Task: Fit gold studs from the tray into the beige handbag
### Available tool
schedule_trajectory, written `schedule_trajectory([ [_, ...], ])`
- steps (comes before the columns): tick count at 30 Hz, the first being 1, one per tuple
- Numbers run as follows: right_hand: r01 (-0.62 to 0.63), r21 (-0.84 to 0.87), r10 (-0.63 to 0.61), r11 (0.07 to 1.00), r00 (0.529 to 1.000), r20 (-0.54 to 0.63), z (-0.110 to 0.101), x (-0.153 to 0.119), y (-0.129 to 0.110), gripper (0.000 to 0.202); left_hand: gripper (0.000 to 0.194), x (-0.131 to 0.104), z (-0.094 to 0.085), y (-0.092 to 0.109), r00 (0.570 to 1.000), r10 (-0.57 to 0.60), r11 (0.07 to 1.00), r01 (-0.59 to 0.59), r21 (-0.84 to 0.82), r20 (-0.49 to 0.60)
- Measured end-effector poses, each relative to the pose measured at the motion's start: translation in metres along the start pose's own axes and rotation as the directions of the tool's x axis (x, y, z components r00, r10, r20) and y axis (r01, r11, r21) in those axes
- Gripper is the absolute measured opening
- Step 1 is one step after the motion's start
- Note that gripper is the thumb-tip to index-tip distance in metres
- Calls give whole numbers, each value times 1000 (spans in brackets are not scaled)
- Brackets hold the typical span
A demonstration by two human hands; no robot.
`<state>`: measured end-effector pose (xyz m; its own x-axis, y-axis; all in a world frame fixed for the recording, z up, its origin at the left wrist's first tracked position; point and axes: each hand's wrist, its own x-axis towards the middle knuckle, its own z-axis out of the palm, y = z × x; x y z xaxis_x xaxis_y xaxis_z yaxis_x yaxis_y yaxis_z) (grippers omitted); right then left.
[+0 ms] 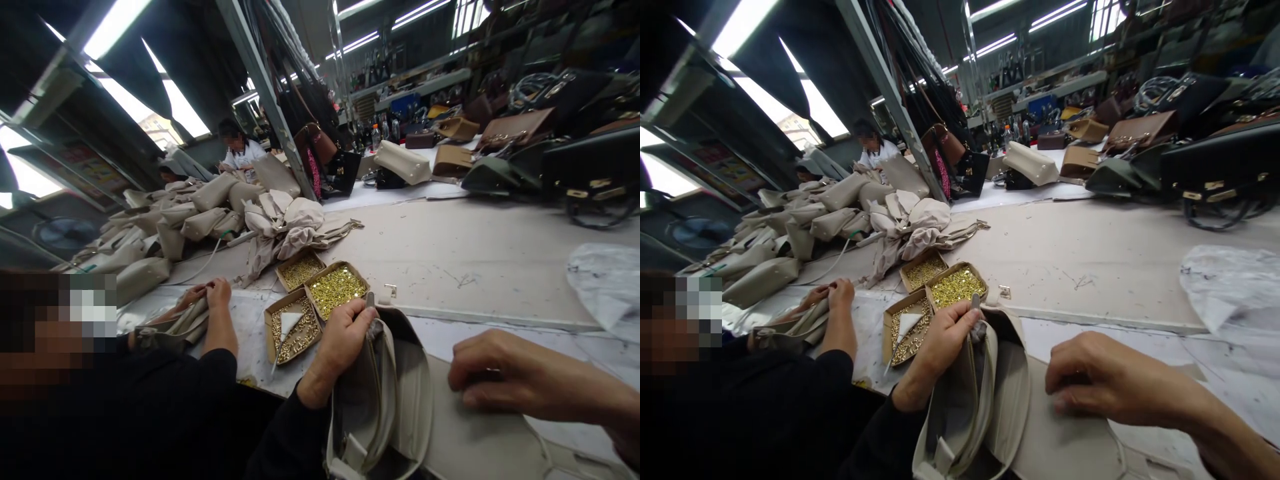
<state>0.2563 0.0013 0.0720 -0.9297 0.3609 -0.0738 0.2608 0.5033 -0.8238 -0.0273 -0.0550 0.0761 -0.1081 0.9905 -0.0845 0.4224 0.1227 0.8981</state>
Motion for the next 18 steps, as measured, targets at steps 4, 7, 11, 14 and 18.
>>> schedule_trajectory([
  [4, 85, -607, -193, 790, 974, -116, 22, 10, 0, 22, 29, -1, 3, 6, 999, 29, 999, -29, 17, 21],
  [7, 52, -821, -395, 569, 893, -217, 45, 32, -11, 26, 27, -3, 8, 8, 996, 85, 996, -85, 30, -1],
  [11, 87, -807, -570, 584, 752, -331, 68, 52, -7, 30, 28, -7, 15, 4, 993, 81, 996, -83, -20, -87],
  [14, 286, -742, -704, 606, 626, -335, 83, 53, 17, 31, 31, -10, 18, -4, 989, 45, 995, -57, -83, -138],
  [18, 247, -531, -538, 811, 671, -510, 90, 58, 28, 23, 37, -12, 18, -9, 988, 3, 989, -27, -147, -157],
])
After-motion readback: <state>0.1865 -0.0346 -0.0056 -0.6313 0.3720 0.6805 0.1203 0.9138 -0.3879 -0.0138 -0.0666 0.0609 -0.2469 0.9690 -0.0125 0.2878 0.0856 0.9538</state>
